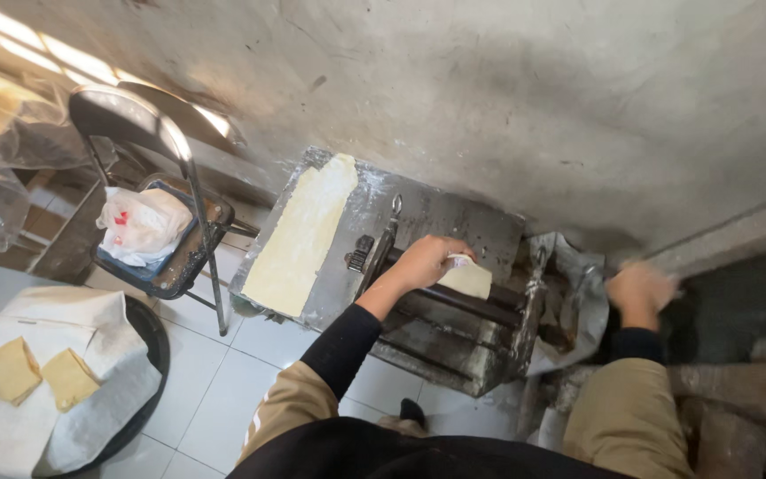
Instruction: The person repeatedly feeds rectangular dough pieces into a manual dough sheeter, turning the crank to flatten them. They dust the dough with flour from a bag, fold and restack the sheets, and continue processing additional pieces on a floured metal table.
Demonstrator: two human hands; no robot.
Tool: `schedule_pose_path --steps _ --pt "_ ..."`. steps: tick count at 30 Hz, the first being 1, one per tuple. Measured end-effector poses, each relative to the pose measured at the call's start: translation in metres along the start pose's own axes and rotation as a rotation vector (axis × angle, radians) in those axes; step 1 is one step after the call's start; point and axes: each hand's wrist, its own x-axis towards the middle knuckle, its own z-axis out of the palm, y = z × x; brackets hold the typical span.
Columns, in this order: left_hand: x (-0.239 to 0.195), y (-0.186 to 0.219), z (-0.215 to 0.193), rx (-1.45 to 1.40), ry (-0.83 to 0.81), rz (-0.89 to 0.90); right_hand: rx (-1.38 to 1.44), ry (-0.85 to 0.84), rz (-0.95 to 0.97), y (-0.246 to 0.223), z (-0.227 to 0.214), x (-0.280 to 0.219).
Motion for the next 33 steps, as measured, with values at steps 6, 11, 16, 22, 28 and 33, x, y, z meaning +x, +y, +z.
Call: schedule_pose_path --steps 6,11,16,22,28,33 --pt "-0.009 -0.005 0.011 0.166 0.261 -0.029 0.111 -0.426 -0.033 -0.039 0.083 -0.098" --pt "-0.102 0.015 0.064 -0.02 0.669 -0.115 0.172 -0.576 -0.02 -0.016 0.074 -0.227" --pt "-0.177 0.001 0.14 -0.265 0.463 -0.616 0.204 -0.376 0.105 0.06 0.015 -0.293" --pt "-0.124 -0.073 0.147 -0.078 0.704 -0.322 -0.032 0.325 0.001 0.085 -0.037 -0.177" --pt "-0.115 -0.128 0.153 -0.829 0.458 -0.418 0.002 -0.129 0.041 0.001 -0.042 -0.015" --pt "-0.142 -0.141 0.147 -0.946 0.182 -0.453 0.086 -0.389 0.002 -0.052 0.05 -0.08"
